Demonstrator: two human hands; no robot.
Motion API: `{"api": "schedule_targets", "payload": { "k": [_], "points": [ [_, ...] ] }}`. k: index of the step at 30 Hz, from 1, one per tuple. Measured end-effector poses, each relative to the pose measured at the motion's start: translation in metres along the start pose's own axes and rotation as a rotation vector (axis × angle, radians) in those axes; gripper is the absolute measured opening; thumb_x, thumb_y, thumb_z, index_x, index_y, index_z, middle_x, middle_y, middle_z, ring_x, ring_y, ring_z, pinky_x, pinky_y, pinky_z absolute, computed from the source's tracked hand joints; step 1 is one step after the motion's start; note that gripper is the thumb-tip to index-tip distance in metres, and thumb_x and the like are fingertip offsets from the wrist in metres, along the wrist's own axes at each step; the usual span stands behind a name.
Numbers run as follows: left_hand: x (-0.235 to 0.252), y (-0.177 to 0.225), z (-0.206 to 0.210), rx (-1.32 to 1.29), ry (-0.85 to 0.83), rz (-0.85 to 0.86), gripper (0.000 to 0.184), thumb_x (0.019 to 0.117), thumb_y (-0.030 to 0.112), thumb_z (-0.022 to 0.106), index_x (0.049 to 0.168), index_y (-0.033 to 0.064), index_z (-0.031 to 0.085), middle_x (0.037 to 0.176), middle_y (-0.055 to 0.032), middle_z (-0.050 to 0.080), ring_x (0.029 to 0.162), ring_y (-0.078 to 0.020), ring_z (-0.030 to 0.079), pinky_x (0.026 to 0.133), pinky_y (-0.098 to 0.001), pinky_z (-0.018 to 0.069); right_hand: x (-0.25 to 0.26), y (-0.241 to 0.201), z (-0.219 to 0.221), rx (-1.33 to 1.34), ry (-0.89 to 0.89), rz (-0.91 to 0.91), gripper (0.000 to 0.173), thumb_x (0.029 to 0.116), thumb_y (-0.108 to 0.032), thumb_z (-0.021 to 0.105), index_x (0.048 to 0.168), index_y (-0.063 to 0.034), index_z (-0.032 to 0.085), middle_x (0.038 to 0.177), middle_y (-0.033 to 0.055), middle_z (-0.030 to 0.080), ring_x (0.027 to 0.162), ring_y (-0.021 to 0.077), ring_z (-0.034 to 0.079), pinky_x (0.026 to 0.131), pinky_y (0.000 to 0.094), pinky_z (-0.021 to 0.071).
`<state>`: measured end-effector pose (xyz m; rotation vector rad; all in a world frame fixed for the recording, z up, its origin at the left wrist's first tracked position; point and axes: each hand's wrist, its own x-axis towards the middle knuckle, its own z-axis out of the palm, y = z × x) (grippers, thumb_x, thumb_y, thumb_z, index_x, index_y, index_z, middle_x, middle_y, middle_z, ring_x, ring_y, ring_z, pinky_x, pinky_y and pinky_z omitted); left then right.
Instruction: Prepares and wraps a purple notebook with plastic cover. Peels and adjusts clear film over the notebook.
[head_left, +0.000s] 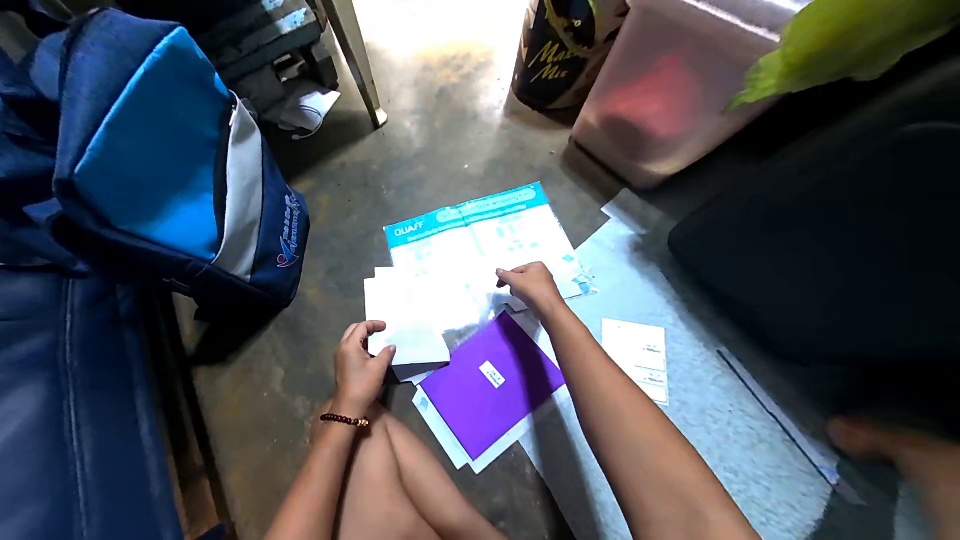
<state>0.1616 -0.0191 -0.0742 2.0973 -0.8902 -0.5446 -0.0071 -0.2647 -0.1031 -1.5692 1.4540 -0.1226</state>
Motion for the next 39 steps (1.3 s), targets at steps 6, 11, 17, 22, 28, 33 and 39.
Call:
{"api": "schedule_targets", "payload": {
  "k": [6,11,17,22,28,33,39],
  "points": [
    [-0.004,-0.015,0.003,-0.038,0.012,-0.018,0.028,0.0847,-0.004,0.074,0.113,-0.0048,0.069,0.114,-0.0185,0.068,0.100,-0.0215,0.064,0.089,-0.0353,0.0516,0.011,-0.005,0.005,0.140,-0.023,0.198,0.036,0.1060,-0.027,0.047,0.093,-0.0047,0.071,0.062,-0.0020,0.054,0.049,0.0064,0.041,0.051,0.0270,0.0375],
    [0.000,-0.018,0.004,-0.041,0.035,-0.013,0.030,0.0839,-0.005,0.073,0.113,-0.0057,0.070,0.115,-0.0194,0.068,0.104,-0.0249,0.064,0.092,-0.0388,0.0518,0.005,-0.015,-0.001,-0.105,0.006,0.092,0.056,0.1104,-0.036,0.032,0.102,0.0019,0.072,0.104,0.0217,0.068,0.097,0.0356,0.062,0.089,0.0586,0.0434],
    [0.005,-0.020,0.005,-0.041,0.050,0.061,0.020,0.0902,-0.001,0.068,0.109,-0.0034,0.073,0.112,-0.0181,0.070,0.101,-0.0201,0.067,0.087,-0.0316,0.0549,-0.013,-0.019,-0.004,-0.161,0.263,-0.167,0.026,0.1018,-0.018,0.055,0.101,0.0056,0.066,0.096,0.0302,0.067,0.095,0.0497,0.065,0.077,0.0679,0.0463],
    [0.023,-0.012,0.019,-0.074,0.136,0.144,0.027,0.0829,0.009,0.081,0.105,-0.0055,0.074,0.109,-0.0196,0.070,0.090,-0.0179,0.067,0.079,-0.0292,0.0555,-0.068,0.040,0.075,0.209,0.484,-0.521,0.021,0.0946,-0.010,0.063,0.097,0.0099,0.068,0.081,0.0183,0.067,0.072,0.0261,0.065,0.069,0.0414,0.0541],
    [0.043,-0.006,0.036,-0.051,-0.002,0.176,0.051,0.0775,-0.004,0.083,0.126,-0.0061,0.065,0.131,-0.0250,0.058,0.100,-0.0267,0.067,0.079,-0.0364,0.0596,-0.096,0.106,0.150,0.027,0.472,-0.709,0.051,0.0795,-0.024,0.080,0.118,0.0081,0.071,0.128,0.0279,0.066,0.118,0.0499,0.060,0.101,0.0616,0.0457],
    [0.068,-0.009,0.024,0.042,-0.067,0.267,0.023,0.0823,-0.006,0.079,0.104,-0.0054,0.073,0.110,-0.0233,0.065,0.085,-0.0251,0.068,0.075,-0.0358,0.0596,-0.095,0.116,0.148,-0.074,0.465,-0.768,0.052,0.0859,-0.032,0.075,0.122,0.0062,0.070,0.131,0.0260,0.065,0.118,0.0474,0.062,0.098,0.0594,0.0476],
    [0.087,-0.011,0.025,0.109,-0.079,0.371,0.008,0.0865,-0.009,0.072,0.093,-0.0041,0.073,0.100,-0.0187,0.069,0.081,-0.0222,0.068,0.075,-0.0350,0.0582,-0.095,0.120,0.145,-0.081,0.450,-0.772,0.049,0.0868,-0.032,0.074,0.119,0.0049,0.072,0.130,0.0253,0.066,0.118,0.0473,0.062,0.098,0.0592,0.0477]
  ]
}}
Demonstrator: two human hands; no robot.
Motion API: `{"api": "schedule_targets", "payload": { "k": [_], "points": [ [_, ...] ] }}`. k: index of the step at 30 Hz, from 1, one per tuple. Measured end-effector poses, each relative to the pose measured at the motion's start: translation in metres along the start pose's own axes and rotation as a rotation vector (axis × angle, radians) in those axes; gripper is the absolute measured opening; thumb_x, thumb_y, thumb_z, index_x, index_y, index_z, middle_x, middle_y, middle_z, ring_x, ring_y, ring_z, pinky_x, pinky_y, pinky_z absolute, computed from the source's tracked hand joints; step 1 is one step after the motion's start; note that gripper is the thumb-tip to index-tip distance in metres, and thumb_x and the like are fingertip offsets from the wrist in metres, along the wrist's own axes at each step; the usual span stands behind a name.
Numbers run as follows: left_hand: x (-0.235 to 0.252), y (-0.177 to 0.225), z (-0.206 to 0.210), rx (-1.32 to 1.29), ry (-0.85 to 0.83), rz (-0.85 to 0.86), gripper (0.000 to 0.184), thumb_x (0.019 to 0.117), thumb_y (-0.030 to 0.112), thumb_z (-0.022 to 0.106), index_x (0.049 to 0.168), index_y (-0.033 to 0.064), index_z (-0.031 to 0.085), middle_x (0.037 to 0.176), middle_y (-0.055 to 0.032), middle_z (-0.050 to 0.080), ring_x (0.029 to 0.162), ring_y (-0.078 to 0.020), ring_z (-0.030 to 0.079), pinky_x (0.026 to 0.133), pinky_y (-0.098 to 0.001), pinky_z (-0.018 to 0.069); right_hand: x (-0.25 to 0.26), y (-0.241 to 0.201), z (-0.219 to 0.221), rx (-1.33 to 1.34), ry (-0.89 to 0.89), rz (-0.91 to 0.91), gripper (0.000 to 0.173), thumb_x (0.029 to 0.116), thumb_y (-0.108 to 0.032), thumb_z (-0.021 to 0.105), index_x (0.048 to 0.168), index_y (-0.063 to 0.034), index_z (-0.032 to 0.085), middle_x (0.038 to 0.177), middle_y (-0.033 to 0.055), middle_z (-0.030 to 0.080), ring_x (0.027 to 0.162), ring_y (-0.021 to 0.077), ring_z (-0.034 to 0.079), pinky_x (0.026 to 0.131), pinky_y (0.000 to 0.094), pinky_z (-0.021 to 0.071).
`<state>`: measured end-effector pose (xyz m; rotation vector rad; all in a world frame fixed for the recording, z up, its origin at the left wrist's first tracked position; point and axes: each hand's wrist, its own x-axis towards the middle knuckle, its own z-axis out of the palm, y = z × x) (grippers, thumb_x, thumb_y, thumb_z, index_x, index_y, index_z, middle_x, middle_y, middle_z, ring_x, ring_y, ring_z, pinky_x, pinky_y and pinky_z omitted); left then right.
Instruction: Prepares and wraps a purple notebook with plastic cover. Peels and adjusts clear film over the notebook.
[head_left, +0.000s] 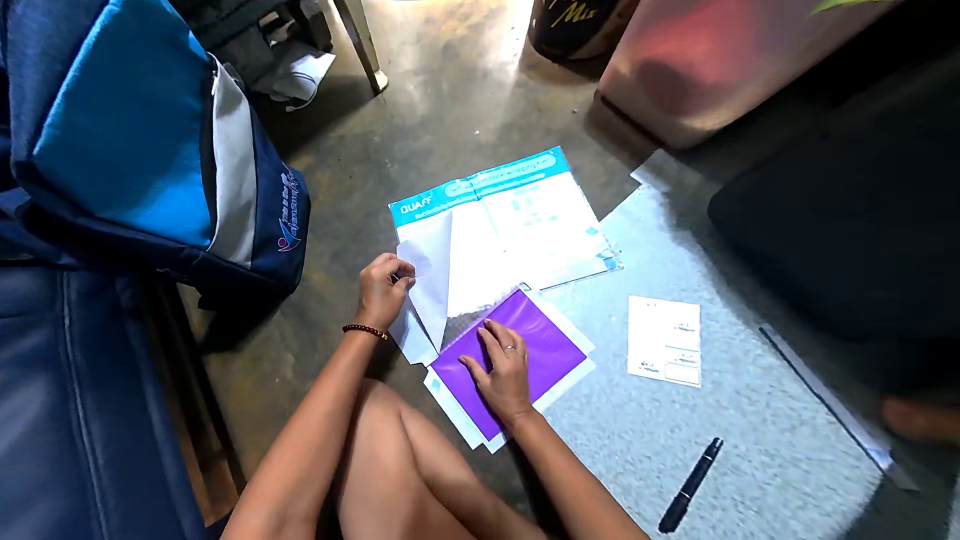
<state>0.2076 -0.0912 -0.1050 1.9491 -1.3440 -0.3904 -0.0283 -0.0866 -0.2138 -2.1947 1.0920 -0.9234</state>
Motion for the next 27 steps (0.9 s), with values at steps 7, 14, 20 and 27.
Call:
{"api": "schedule_targets", "payload": {
  "k": [7,14,20,27],
  "points": [
    [0.006,0.006,0.002,0.009,-0.118,0.014,0.058,0.0699,0.002,0.092,0.119,-0.0077,0.062,0.125,-0.0261,0.059,0.097,-0.0327,0.066,0.078,-0.0442,0.0580,-0.002,0.005,-0.005,0.006,-0.025,-0.029,0.048,0.0885,-0.033,0.073,0.119,0.0035,0.072,0.133,0.0249,0.065,0.119,0.0466,0.062,0.101,0.0585,0.0470],
    [0.003,0.017,0.011,-0.222,-0.182,0.025,0.080,0.0732,-0.018,0.077,0.144,0.0003,0.046,0.134,-0.0233,0.055,0.076,-0.0238,0.068,0.065,-0.0374,0.0596,-0.002,0.007,-0.003,0.024,-0.012,-0.030,0.044,0.0878,-0.032,0.073,0.117,0.0017,0.074,0.132,0.0241,0.065,0.120,0.0456,0.062,0.100,0.0580,0.0480],
    [0.028,0.018,0.020,-0.061,-0.249,0.237,0.006,0.0808,-0.014,0.073,0.082,-0.0090,0.069,0.083,-0.0187,0.069,0.078,-0.0250,0.070,0.076,-0.0381,0.0600,-0.003,0.007,-0.002,0.012,0.001,-0.038,0.042,0.0863,-0.031,0.073,0.113,0.0007,0.076,0.131,0.0227,0.066,0.118,0.0448,0.063,0.096,0.0575,0.0496],
    [0.037,0.031,0.021,0.179,-0.638,0.248,0.058,0.0736,0.001,0.087,0.126,-0.0048,0.063,0.129,-0.0213,0.061,0.100,-0.0328,0.067,0.086,-0.0494,0.0561,-0.003,0.006,-0.004,0.009,-0.012,-0.035,0.042,0.0870,-0.032,0.073,0.113,0.0006,0.076,0.131,0.0233,0.066,0.119,0.0453,0.062,0.100,0.0584,0.0477]
  ]
}}
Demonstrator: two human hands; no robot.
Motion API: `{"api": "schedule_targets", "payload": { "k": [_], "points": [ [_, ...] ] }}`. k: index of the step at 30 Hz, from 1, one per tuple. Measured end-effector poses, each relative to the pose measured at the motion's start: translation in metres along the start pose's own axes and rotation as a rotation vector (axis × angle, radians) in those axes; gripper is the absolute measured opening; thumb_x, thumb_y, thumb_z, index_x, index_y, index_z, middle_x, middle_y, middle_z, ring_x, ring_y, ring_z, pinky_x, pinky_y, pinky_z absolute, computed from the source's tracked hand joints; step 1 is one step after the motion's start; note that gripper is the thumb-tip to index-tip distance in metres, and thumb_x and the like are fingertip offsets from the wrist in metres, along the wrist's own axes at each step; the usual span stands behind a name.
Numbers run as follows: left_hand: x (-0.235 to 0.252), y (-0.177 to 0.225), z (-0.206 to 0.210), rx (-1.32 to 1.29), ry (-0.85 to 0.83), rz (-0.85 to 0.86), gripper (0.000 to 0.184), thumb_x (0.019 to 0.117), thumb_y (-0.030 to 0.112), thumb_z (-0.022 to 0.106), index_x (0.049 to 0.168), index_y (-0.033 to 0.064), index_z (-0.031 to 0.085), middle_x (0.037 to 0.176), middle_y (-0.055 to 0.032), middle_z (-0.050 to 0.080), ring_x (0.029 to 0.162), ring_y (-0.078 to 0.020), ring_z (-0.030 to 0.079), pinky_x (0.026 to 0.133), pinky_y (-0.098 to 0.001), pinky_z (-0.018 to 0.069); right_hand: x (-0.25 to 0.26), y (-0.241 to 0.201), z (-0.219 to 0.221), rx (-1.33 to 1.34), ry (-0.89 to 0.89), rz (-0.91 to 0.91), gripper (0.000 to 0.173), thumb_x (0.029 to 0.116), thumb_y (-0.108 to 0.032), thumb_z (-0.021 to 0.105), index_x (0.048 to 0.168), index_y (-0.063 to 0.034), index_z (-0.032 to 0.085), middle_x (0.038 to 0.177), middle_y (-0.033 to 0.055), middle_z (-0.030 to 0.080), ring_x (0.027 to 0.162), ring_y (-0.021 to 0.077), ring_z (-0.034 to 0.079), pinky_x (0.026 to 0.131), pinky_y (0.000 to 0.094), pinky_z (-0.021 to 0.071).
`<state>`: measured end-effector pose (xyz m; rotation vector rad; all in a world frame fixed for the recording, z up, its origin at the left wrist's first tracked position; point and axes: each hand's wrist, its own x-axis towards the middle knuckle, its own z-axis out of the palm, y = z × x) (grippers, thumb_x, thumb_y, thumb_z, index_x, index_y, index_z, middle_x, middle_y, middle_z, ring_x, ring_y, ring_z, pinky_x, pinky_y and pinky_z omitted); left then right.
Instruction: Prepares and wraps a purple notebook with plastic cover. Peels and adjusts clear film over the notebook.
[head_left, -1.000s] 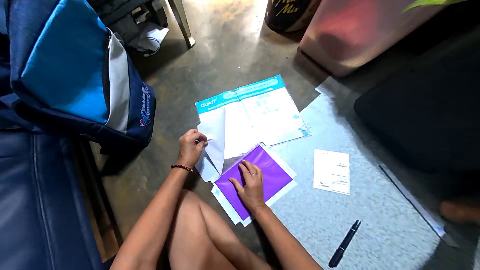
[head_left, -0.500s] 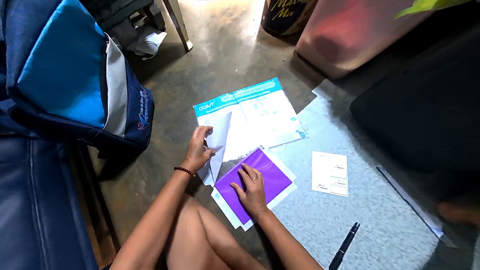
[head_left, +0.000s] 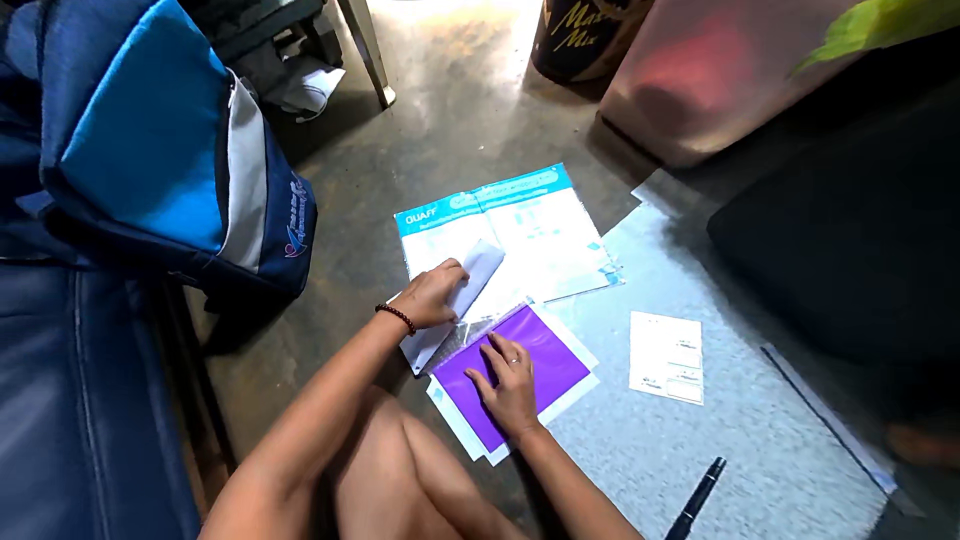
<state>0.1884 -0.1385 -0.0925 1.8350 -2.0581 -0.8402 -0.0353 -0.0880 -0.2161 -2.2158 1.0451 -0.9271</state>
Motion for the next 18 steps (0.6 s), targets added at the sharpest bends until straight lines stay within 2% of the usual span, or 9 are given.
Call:
{"api": "schedule_targets", "payload": {
  "k": [2,5,7,9,11,13,15,18],
  "points": [
    [-0.003,0.003,-0.001,0.025,-0.094,-0.043,0.081,0.0675,-0.006,0.088,0.140,-0.0026,0.052,0.147,-0.0210,0.049,0.112,-0.0373,0.065,0.088,-0.0544,0.0560,0.000,0.000,0.000,-0.006,-0.002,-0.001,0.042,0.0875,-0.033,0.072,0.113,0.0004,0.076,0.132,0.0231,0.066,0.120,0.0451,0.062,0.101,0.0576,0.0472],
    [-0.008,0.002,-0.001,0.021,-0.117,-0.029,0.086,0.0686,-0.018,0.078,0.147,-0.0023,0.047,0.153,-0.0221,0.044,0.116,-0.0387,0.064,0.090,-0.0532,0.0562,0.000,-0.001,-0.001,-0.011,0.006,-0.003,0.042,0.0875,-0.033,0.072,0.112,0.0000,0.076,0.132,0.0229,0.066,0.119,0.0449,0.062,0.100,0.0569,0.0478],
    [-0.010,-0.003,-0.002,0.008,-0.091,0.013,0.073,0.0705,-0.021,0.075,0.139,-0.0015,0.056,0.143,-0.0235,0.052,0.111,-0.0382,0.065,0.090,-0.0524,0.0562,0.000,-0.001,-0.001,-0.015,0.005,-0.005,0.042,0.0875,-0.033,0.072,0.112,0.0003,0.076,0.132,0.0232,0.066,0.119,0.0454,0.062,0.098,0.0573,0.0481],
    [-0.011,-0.012,-0.001,0.017,-0.054,0.079,0.054,0.0701,-0.021,0.073,0.121,-0.0039,0.065,0.123,-0.0254,0.063,0.101,-0.0381,0.067,0.086,-0.0519,0.0560,0.000,-0.002,-0.002,-0.014,0.000,-0.006,0.042,0.0877,-0.033,0.072,0.112,0.0006,0.076,0.132,0.0236,0.066,0.119,0.0459,0.061,0.098,0.0575,0.0478],
    [-0.011,-0.022,-0.001,0.051,-0.041,0.118,0.030,0.0732,-0.019,0.072,0.100,-0.0066,0.071,0.102,-0.0240,0.067,0.090,-0.0358,0.067,0.081,-0.0488,0.0560,0.000,-0.001,-0.001,-0.014,0.005,-0.009,0.041,0.0881,-0.033,0.071,0.112,0.0003,0.076,0.131,0.0237,0.066,0.119,0.0455,0.062,0.098,0.0567,0.0474],
    [-0.011,-0.028,-0.001,0.080,-0.047,0.121,0.015,0.0778,-0.017,0.070,0.088,-0.0061,0.072,0.091,-0.0214,0.070,0.088,-0.0338,0.069,0.083,-0.0470,0.0556,0.000,0.000,-0.001,-0.012,0.010,-0.009,0.041,0.0883,-0.034,0.071,0.111,-0.0003,0.076,0.131,0.0234,0.066,0.119,0.0448,0.062,0.099,0.0561,0.0473],
    [-0.009,-0.029,0.001,0.078,-0.069,0.099,0.013,0.0811,-0.015,0.067,0.086,-0.0056,0.073,0.088,-0.0196,0.071,0.087,-0.0322,0.070,0.083,-0.0461,0.0553,0.000,0.000,0.000,-0.007,0.011,-0.005,0.041,0.0879,-0.034,0.072,0.110,-0.0003,0.076,0.131,0.0233,0.066,0.119,0.0449,0.062,0.100,0.0567,0.0469],
    [-0.007,-0.022,0.004,0.017,-0.097,0.029,0.013,0.0862,-0.010,0.064,0.096,-0.0057,0.072,0.097,-0.0197,0.070,0.093,-0.0322,0.068,0.087,-0.0485,0.0546,0.001,0.001,0.000,0.014,0.018,0.000,0.040,0.0859,-0.032,0.074,0.109,-0.0001,0.077,0.130,0.0238,0.067,0.119,0.0459,0.062,0.099,0.0584,0.0473]
  ]
}}
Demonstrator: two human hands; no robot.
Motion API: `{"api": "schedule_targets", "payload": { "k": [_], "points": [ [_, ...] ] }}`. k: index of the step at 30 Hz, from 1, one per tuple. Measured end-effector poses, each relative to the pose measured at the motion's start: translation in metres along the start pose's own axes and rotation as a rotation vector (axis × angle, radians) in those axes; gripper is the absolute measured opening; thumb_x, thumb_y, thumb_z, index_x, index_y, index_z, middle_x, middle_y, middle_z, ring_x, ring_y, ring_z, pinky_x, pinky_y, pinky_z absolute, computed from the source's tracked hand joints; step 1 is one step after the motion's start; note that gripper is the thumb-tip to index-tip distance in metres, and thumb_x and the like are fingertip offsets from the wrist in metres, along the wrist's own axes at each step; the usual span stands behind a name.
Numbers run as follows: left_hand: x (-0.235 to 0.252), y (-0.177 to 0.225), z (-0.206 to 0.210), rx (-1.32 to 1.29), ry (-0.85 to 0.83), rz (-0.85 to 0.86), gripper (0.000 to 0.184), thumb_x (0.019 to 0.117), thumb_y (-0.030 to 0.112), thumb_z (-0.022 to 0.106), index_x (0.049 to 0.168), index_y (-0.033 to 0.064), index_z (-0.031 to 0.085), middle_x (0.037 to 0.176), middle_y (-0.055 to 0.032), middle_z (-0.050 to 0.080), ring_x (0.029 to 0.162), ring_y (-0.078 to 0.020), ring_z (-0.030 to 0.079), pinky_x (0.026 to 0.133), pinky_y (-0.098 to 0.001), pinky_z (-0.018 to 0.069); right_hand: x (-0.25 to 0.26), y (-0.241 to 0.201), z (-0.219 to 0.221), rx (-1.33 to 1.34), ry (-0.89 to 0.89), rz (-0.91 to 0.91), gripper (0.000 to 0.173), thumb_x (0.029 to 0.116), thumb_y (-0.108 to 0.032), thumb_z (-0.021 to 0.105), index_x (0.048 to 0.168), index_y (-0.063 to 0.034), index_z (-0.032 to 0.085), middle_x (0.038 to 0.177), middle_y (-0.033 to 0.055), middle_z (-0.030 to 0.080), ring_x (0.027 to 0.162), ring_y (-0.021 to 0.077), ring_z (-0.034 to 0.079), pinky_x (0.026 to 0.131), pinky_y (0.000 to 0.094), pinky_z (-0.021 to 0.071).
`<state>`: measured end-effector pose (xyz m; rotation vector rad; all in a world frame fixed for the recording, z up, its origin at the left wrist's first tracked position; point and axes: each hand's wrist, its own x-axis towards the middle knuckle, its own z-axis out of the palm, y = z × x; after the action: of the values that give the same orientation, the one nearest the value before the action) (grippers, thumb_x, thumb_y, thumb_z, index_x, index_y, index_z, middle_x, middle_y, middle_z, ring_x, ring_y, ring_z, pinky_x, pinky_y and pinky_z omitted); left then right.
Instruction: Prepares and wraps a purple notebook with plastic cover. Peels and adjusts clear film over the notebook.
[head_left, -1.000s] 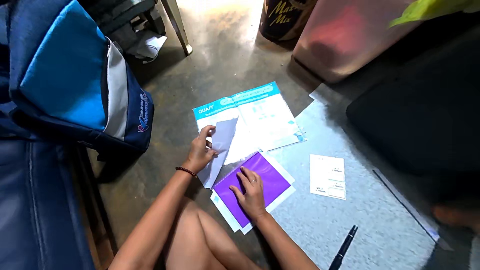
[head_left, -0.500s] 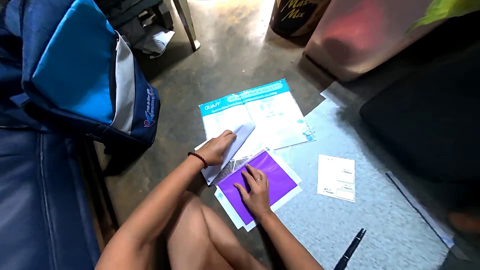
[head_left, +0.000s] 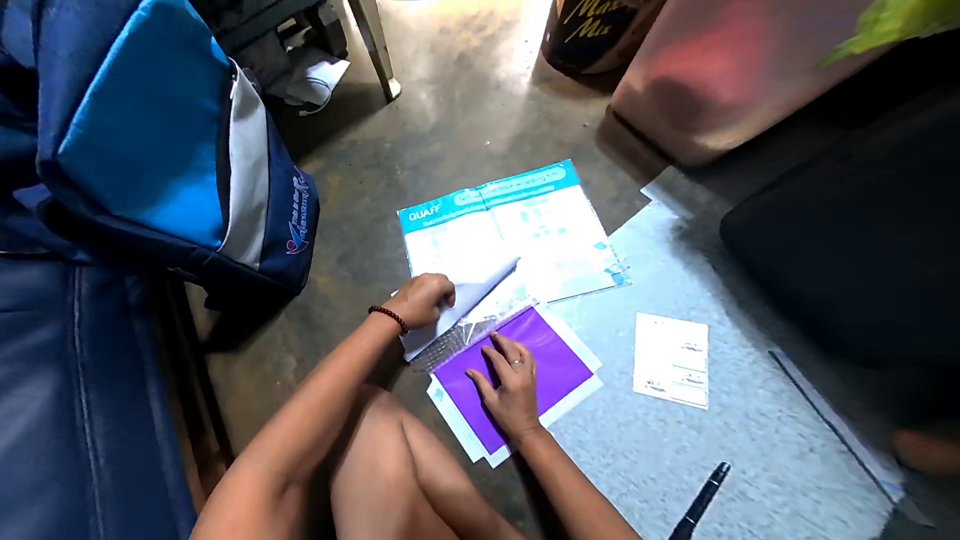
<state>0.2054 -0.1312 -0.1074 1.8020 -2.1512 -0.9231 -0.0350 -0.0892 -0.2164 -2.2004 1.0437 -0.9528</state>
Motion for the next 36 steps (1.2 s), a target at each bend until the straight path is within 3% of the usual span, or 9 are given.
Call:
{"api": "schedule_targets", "payload": {
  "k": [3,7,14,18,22,27,29,32,36],
  "points": [
    [0.000,0.011,-0.001,-0.042,-0.074,-0.054,0.024,0.0895,-0.004,0.067,0.114,-0.0050,0.068,0.114,-0.0207,0.066,0.102,-0.0332,0.066,0.091,-0.0504,0.0536,-0.001,0.000,0.001,0.016,0.011,0.007,0.039,0.0834,-0.030,0.076,0.108,0.0006,0.077,0.125,0.0265,0.067,0.117,0.0466,0.062,0.097,0.0588,0.0488],
    [0.000,0.014,-0.004,-0.028,-0.116,-0.039,0.048,0.0773,-0.017,0.069,0.123,-0.0048,0.064,0.127,-0.0213,0.062,0.112,-0.0355,0.064,0.095,-0.0511,0.0529,0.000,-0.001,-0.001,0.001,0.005,0.006,0.039,0.0833,-0.030,0.076,0.109,0.0003,0.077,0.124,0.0264,0.067,0.116,0.0465,0.062,0.096,0.0587,0.0495],
    [-0.015,0.001,-0.014,0.046,-0.025,-0.024,0.022,0.0809,-0.019,0.065,0.099,-0.0067,0.071,0.104,-0.0227,0.068,0.094,-0.0330,0.068,0.085,-0.0445,0.0565,0.000,0.000,-0.001,-0.009,-0.016,0.008,0.039,0.0848,-0.031,0.075,0.110,-0.0011,0.077,0.125,0.0252,0.067,0.118,0.0462,0.062,0.097,0.0583,0.0489],
    [-0.025,0.018,-0.020,-0.060,0.077,-0.083,0.028,0.0829,-0.014,0.068,0.109,-0.0056,0.062,0.094,-0.0194,0.067,0.086,-0.0306,0.068,0.079,-0.0470,0.0562,0.009,-0.007,-0.005,0.073,-0.005,0.078,0.038,0.0767,-0.019,0.080,0.108,0.0017,0.076,0.122,0.0278,0.066,0.116,0.0485,0.060,0.097,0.0608,0.0473],
    [-0.036,0.044,-0.024,-0.178,0.150,-0.317,0.044,0.0847,-0.012,0.067,0.127,-0.0041,0.058,0.094,-0.0202,0.070,0.085,-0.0325,0.070,0.080,-0.0504,0.0571,0.028,-0.030,-0.008,0.192,0.062,0.298,0.036,0.0749,-0.006,0.079,0.108,0.0070,0.074,0.113,0.0274,0.064,0.107,0.0408,0.062,0.094,0.0505,0.0512],
    [-0.052,0.056,-0.022,-0.214,0.220,-0.490,0.021,0.0864,-0.004,0.068,0.107,-0.0056,0.069,0.097,-0.0183,0.071,0.090,-0.0265,0.069,0.087,-0.0451,0.0546,0.036,-0.046,-0.006,0.228,0.048,0.378,0.023,0.0793,-0.007,0.077,0.099,0.0045,0.076,0.102,0.0218,0.070,0.101,0.0417,0.064,0.089,0.0623,0.0456],
    [-0.057,0.060,-0.016,-0.234,0.224,-0.490,0.018,0.0886,0.000,0.067,0.106,-0.0044,0.070,0.095,-0.0167,0.071,0.088,-0.0245,0.069,0.085,-0.0438,0.0545,0.039,-0.056,-0.008,0.345,0.067,0.387,0.026,0.0820,-0.013,0.076,0.100,0.0049,0.076,0.102,0.0193,0.072,0.100,0.0329,0.067,0.090,0.0503,0.0504],
    [-0.061,0.069,-0.005,-0.275,0.294,-0.455,0.017,0.0870,0.002,0.069,0.103,-0.0026,0.071,0.091,-0.0128,0.072,0.081,-0.0189,0.069,0.079,-0.0380,0.0560,0.053,-0.079,-0.015,0.597,0.008,0.519,0.044,0.0854,-0.022,0.077,0.116,0.0092,0.069,0.112,0.0187,0.069,0.100,0.0169,0.067,0.086,0.0272,0.0543],
    [-0.062,0.078,0.000,-0.396,0.374,-0.390,0.018,0.0875,0.001,0.070,0.105,-0.0033,0.067,0.082,-0.0061,0.069,0.070,-0.0069,0.064,0.070,-0.0234,0.0543,0.079,-0.102,-0.022,0.597,-0.031,0.725,0.046,0.0867,-0.028,0.081,0.113,0.0077,0.070,0.102,0.0149,0.070,0.079,0.0126,0.064,0.071,0.0281,0.0546]
  ]
}}
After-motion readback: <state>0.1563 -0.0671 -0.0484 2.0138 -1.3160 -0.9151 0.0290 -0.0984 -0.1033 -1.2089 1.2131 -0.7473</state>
